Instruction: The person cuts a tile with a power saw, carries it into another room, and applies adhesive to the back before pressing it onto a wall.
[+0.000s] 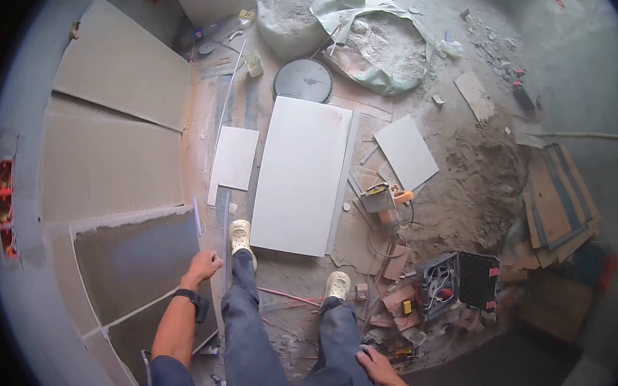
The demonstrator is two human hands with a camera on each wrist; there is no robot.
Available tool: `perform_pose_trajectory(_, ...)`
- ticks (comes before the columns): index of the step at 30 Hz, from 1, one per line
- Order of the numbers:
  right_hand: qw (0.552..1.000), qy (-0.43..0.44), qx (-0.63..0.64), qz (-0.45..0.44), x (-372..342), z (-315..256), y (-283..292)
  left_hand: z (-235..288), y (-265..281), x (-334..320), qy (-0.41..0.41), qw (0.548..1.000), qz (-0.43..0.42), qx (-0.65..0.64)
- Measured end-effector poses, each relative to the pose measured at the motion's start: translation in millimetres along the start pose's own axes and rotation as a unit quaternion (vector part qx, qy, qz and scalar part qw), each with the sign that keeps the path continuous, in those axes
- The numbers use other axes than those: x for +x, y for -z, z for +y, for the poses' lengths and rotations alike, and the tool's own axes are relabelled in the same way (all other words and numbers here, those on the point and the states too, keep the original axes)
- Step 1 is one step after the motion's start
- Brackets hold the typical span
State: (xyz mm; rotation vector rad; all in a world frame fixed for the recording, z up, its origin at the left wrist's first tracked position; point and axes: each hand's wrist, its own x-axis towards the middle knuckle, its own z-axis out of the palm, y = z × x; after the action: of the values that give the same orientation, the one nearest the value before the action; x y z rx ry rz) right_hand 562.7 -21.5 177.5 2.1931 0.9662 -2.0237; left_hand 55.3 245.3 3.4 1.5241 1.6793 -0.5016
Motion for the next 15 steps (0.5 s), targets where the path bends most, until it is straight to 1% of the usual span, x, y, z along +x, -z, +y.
perform_pose_trajectory(1, 1.0, -0.005, 0.004, 0.006, -4, -16, -13, -9, -4, 14, -0.007, 1.0, -0.004, 0.002)
perform_pose_trajectory(3, 0.999, -0.018, 0.004, 0.033, -11, -37, -51, -30, -19, 49, 0.047, 0.994, -0.075, -0.068)
perform_pose_trajectory(4, 0.997, -0.049, 0.033, 0.048, -12, -46, -70, -35, -25, 72, 0.043, 0.993, -0.081, -0.068)
perform_pose_trajectory(5, 0.997, -0.057, 0.034, 0.049, -13, -55, -89, -38, -34, 92, 0.021, 0.995, -0.076, -0.054)
perform_pose_trajectory(6, 0.995, -0.07, -0.002, 0.073, -14, -63, -108, -34, -35, 104, -0.002, 0.996, -0.073, -0.041)
perform_pose_trajectory(7, 0.991, -0.084, -0.038, 0.095, -16, -70, -126, -31, -37, 117, -0.004, 0.996, -0.083, -0.04)
perform_pose_trajectory(9, 0.99, -0.095, -0.031, 0.1, -19, -85, -156, -7, -26, 147, -0.038, 0.989, -0.046, -0.135)
perform_pose_trajectory(11, 0.988, -0.108, 0.041, 0.104, -28, -116, -176, 10, -22, 176, -0.069, 0.986, 0.001, -0.153)
perform_pose_trajectory(12, 0.984, -0.149, 0.067, 0.076, -27, -119, -183, 15, -19, 188, -0.069, 0.986, -0.006, -0.151)
perform_pose_trajectory(13, 0.983, -0.154, 0.07, 0.075, -25, -120, -189, 21, -15, 199, -0.062, 0.984, 0.0, -0.168)
perform_pose_trajectory(15, 0.988, -0.104, 0.045, 0.107, -11, -119, -200, 22, -14, 229, -0.055, 0.982, 0.006, -0.18)
